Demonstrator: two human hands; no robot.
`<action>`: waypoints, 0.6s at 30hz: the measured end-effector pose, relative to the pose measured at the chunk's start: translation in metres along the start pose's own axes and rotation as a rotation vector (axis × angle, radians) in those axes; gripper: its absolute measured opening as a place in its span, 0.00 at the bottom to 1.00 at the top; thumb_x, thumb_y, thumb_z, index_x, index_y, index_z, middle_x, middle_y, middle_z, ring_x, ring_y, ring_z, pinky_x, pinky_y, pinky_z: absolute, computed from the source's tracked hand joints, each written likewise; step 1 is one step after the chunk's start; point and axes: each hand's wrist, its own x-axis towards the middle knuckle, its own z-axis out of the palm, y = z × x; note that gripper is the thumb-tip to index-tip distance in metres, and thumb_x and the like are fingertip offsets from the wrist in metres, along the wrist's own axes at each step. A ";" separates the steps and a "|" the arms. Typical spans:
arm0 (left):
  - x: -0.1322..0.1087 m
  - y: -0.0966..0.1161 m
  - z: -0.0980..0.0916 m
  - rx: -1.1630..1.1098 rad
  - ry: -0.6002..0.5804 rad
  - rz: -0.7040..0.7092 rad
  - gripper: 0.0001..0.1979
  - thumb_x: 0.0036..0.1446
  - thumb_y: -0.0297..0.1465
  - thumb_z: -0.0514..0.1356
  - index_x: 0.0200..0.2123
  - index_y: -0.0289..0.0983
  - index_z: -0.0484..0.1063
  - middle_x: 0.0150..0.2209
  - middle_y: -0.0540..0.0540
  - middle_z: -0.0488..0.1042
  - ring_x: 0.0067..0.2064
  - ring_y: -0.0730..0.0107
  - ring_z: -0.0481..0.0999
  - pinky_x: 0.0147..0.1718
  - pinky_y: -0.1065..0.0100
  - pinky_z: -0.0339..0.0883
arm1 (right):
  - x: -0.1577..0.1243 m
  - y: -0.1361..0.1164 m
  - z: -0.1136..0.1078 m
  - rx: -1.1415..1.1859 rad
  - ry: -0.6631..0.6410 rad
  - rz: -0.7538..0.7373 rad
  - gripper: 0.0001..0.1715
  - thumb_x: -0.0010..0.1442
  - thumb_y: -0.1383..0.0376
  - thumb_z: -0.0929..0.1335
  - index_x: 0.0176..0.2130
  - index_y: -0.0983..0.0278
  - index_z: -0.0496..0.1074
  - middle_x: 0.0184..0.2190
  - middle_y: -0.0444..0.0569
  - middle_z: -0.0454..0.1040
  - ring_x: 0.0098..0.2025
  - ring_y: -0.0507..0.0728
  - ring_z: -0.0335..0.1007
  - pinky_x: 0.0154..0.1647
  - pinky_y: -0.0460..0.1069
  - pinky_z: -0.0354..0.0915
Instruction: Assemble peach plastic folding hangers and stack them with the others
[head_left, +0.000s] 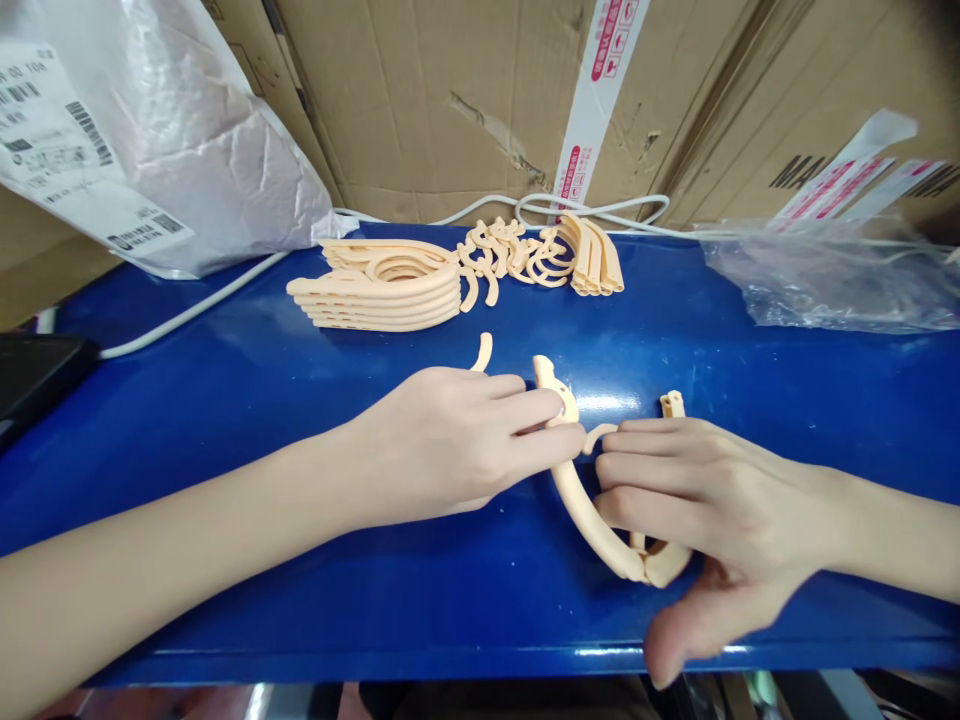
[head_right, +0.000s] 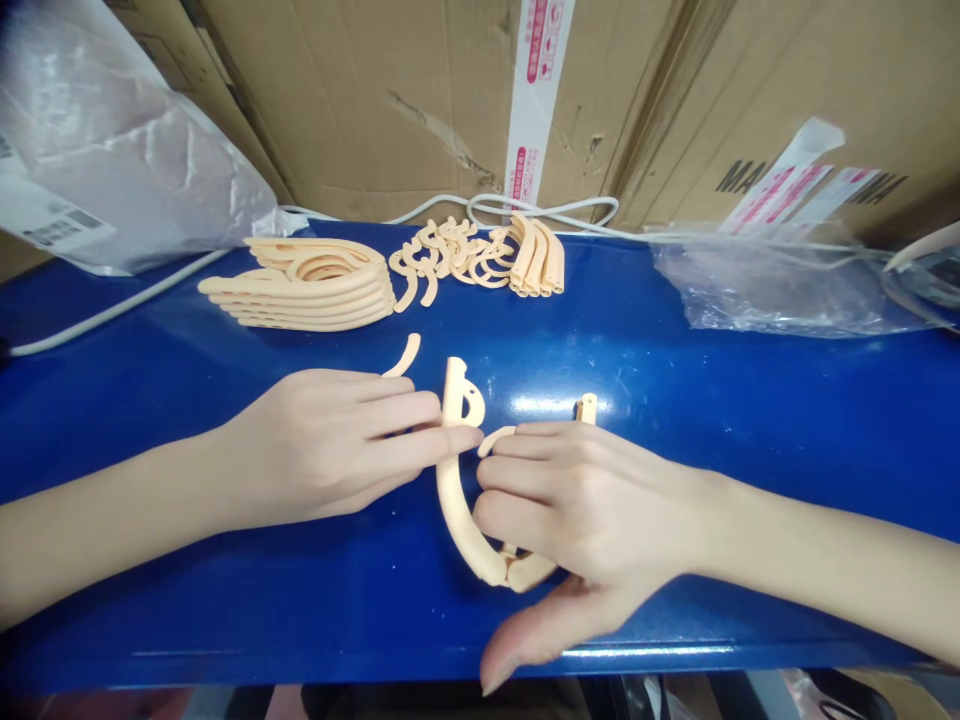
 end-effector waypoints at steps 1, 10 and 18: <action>0.001 0.000 0.000 -0.021 -0.037 -0.001 0.13 0.66 0.23 0.50 0.47 0.35 0.72 0.37 0.50 0.77 0.32 0.69 0.71 0.26 0.67 0.61 | 0.001 -0.002 0.001 0.007 -0.002 0.004 0.28 0.63 0.45 0.64 0.27 0.66 0.68 0.22 0.42 0.58 0.26 0.52 0.49 0.27 0.48 0.52; 0.003 0.006 0.000 -0.255 -0.242 -0.122 0.21 0.71 0.35 0.42 0.64 0.45 0.58 0.46 0.48 0.73 0.40 0.66 0.70 0.32 0.65 0.64 | 0.009 -0.012 0.006 0.082 -0.017 -0.003 0.28 0.68 0.50 0.60 0.26 0.66 0.68 0.23 0.45 0.61 0.26 0.52 0.53 0.27 0.48 0.55; 0.006 0.006 -0.001 -0.367 -0.263 -0.148 0.18 0.70 0.33 0.45 0.57 0.39 0.66 0.49 0.46 0.71 0.43 0.64 0.69 0.34 0.63 0.63 | 0.005 -0.014 0.005 -0.115 0.093 -0.042 0.23 0.67 0.55 0.63 0.26 0.66 0.71 0.22 0.46 0.67 0.27 0.54 0.60 0.30 0.50 0.58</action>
